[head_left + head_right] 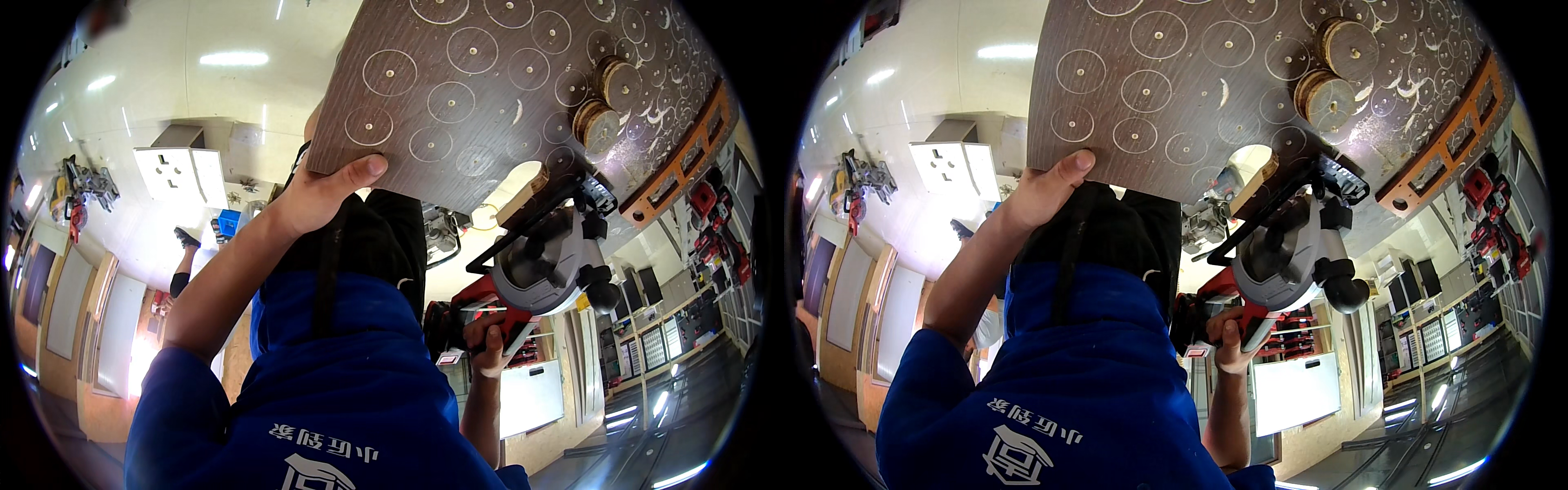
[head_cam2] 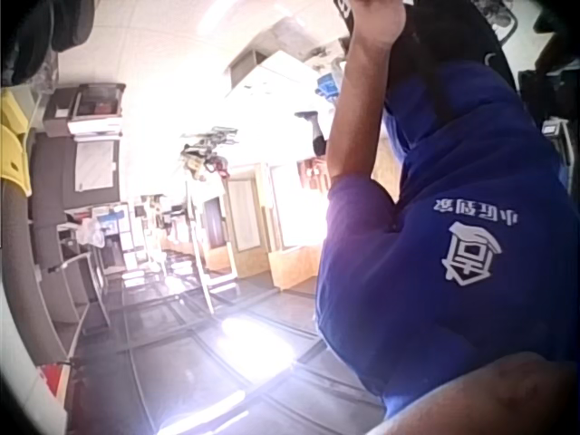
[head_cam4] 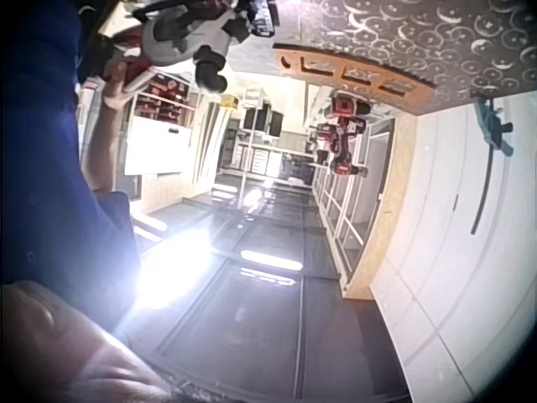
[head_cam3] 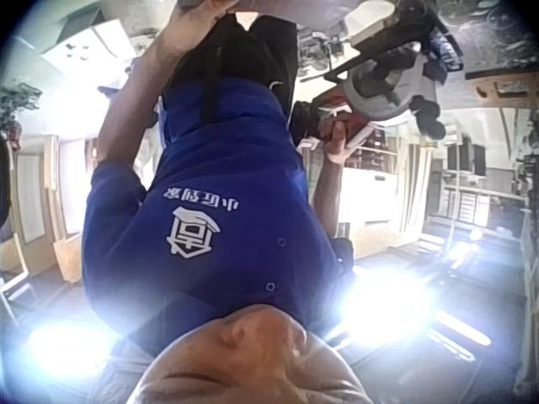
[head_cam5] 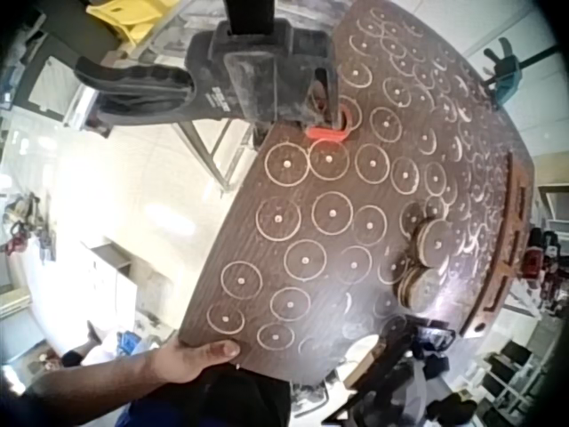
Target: The person uses a circular saw to cut circular shapes out of a large sheet of wood. They first use a template and a marker to draw circles on the wood, then cut along the lines with the saw.
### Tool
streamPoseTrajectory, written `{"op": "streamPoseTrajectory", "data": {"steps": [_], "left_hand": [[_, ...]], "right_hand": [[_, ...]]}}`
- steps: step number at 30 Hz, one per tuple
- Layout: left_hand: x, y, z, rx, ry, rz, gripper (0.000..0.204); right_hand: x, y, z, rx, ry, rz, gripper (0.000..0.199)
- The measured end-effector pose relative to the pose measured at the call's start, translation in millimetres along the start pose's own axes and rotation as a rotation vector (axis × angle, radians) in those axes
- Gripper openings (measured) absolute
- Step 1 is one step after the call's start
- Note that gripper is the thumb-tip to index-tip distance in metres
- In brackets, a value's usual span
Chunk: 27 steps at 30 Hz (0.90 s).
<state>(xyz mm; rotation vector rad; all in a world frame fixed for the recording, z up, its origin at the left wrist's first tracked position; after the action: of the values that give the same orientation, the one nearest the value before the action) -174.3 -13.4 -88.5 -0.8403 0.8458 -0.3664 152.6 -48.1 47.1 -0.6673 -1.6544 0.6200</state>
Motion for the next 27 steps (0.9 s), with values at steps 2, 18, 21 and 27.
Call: {"op": "streamPoseTrajectory", "data": {"steps": [2, 18, 21, 27], "left_hand": [[2, 1, -1, 0.004, -0.003, 0.02, 0.048], [4, 3, 1, 0.022, 0.008, 0.038, 0.048], [4, 1, -2, 0.018, 0.032, 0.014, 0.048], [0, 1, 4, 0.009, -0.007, 0.058, 0.049]], "right_hand": [[0, 0, 0, 0.002, 0.005, -0.001, 0.027], [11, 10, 1, -0.004, 0.006, -0.007, 0.026], [13, 9, 3, -0.011, -0.006, -0.034, 0.028], [10, 12, -2, -0.04, 0.028, 0.021, 0.028]]}}
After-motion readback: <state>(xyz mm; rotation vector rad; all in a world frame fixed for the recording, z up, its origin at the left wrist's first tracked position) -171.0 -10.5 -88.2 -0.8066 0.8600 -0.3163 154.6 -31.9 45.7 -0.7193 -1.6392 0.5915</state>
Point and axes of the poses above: each hand's wrist, its own y-axis towards the middle knuckle, its own z-axis out of the palm, x = y × z, the point moved 7 cm from there along y, towards the middle knuckle, and after that the axes turned 6 degrees about -x, right-handed, at the moved point
